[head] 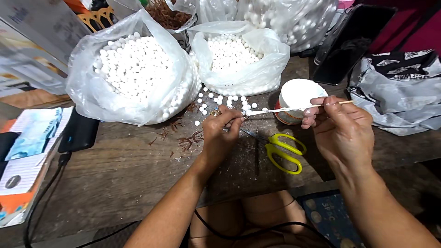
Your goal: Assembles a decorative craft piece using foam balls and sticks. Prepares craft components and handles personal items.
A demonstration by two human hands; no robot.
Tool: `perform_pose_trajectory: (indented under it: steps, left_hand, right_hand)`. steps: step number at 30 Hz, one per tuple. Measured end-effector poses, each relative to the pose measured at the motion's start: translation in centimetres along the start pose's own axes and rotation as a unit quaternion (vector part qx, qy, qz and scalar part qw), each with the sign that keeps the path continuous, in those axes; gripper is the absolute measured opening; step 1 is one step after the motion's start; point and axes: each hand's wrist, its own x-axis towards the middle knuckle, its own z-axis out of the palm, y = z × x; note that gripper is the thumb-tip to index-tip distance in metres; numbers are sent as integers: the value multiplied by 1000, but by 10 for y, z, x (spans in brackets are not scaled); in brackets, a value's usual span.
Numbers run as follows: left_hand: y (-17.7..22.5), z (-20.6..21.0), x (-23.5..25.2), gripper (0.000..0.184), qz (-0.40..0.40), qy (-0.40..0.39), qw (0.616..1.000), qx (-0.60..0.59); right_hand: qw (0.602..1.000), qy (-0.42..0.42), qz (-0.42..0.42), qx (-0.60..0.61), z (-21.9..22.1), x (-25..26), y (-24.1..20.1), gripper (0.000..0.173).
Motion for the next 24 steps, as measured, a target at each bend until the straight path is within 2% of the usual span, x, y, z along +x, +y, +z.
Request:
perform_pose_trajectory:
  steps: [6, 14, 20, 24]
  left_hand:
    - [0, 0, 0, 5, 6, 1, 1000, 2]
    - [-1, 0, 0, 4, -4, 2, 1000, -15]
    - [6, 3, 5, 4, -60, 9, 996, -62]
    - [17, 18, 23, 6, -17, 0, 998, -53]
  right_hand:
    - [1000, 8, -5, -4, -1, 4, 2, 37]
    - [999, 17, 33, 17, -10, 3, -5, 42]
    - [998, 34, 21, 44, -12, 2, -7, 45]
    - [997, 62, -8, 49, -26, 6, -16, 45]
